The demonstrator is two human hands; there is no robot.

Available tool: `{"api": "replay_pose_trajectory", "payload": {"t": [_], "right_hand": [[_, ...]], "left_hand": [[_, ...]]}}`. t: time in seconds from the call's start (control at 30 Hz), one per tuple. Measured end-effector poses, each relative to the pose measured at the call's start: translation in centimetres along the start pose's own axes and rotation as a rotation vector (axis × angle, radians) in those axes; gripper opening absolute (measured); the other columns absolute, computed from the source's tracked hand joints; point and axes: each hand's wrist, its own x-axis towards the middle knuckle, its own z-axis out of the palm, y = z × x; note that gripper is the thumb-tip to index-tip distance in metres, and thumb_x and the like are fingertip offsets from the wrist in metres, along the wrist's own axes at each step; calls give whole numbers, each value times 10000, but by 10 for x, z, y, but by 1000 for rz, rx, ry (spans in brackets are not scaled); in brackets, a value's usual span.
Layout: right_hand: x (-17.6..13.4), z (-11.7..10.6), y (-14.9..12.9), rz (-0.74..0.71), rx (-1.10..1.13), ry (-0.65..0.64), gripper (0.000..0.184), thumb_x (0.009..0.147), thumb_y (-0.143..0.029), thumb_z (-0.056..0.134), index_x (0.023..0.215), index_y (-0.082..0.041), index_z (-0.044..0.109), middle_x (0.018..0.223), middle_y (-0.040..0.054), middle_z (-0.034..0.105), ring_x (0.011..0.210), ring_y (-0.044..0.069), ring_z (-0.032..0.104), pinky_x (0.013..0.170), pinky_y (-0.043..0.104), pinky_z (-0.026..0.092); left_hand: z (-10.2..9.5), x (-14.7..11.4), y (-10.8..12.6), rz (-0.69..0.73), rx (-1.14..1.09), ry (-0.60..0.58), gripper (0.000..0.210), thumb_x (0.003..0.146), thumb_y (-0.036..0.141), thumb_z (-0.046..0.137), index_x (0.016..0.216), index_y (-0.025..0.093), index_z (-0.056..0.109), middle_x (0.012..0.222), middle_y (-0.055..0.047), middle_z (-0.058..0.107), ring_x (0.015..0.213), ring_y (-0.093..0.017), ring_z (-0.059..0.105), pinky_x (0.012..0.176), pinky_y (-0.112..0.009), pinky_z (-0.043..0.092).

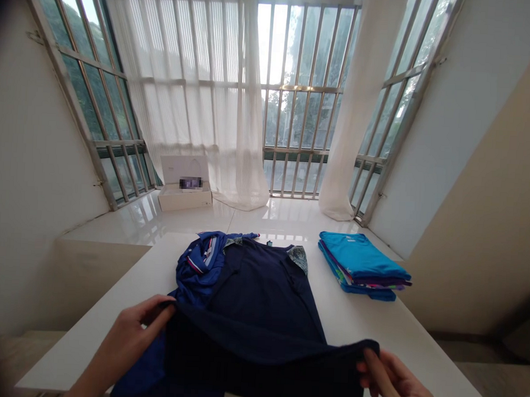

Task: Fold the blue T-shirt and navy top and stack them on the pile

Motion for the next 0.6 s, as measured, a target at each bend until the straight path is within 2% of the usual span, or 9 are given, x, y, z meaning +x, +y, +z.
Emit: {"api": "replay_pose_trajectory", "payload": {"t": [0.1, 0.2, 0.3, 0.43, 0.53, 0.6], "right_hand": [[22, 19, -19, 16, 119, 28, 493, 542, -615, 814, 757, -189, 691, 599, 45, 688, 499, 149, 541, 447, 257, 452], [42, 34, -26, 19, 182, 14, 501, 529, -571, 839, 766, -161, 676, 637, 52, 706, 498, 125, 535, 433, 230, 420], [56, 44, -20, 16, 189, -15, 498, 557, -552, 830, 805, -148, 679, 728, 84, 745, 503, 124, 557, 428, 227, 416], [67, 53, -8, 17, 154, -41, 551, 617, -557, 784, 966, -144, 680, 862, 119, 769, 556, 167, 641, 444, 242, 451], [72, 58, -3, 41, 126, -69, 657, 636, -580, 752, 1128, -159, 638, 1076, 159, 740, 723, 235, 731, 500, 255, 511], [75, 62, 1, 70, 139, -123, 782, 619, -600, 752, 1257, -188, 568, 1315, 203, 623, 909, 291, 738, 583, 279, 562]], "left_hand": [[11, 31, 0, 55, 161, 15, 364, 871, 508, 498, 843, 202, 695, 597, 15, 611, 586, -160, 566, 578, -248, 406], [20, 56, 2, 49, 310, 14, 323, 895, 458, 482, 780, 215, 660, 589, 20, 588, 589, -157, 561, 571, -250, 346], [28, 69, 0, 22, 397, 9, 313, 905, 443, 487, 729, 219, 615, 615, 16, 604, 611, -157, 576, 574, -248, 322], [36, 77, -4, 6, 474, -7, 319, 920, 434, 489, 703, 219, 582, 651, 7, 639, 639, -165, 603, 574, -247, 310], [41, 84, -9, -5, 532, -22, 321, 935, 437, 478, 737, 220, 606, 690, -12, 672, 678, -180, 638, 560, -246, 304], [45, 91, -15, -3, 542, -44, 288, 945, 414, 471, 815, 220, 641, 743, -31, 702, 730, -196, 667, 568, -244, 326]]}}
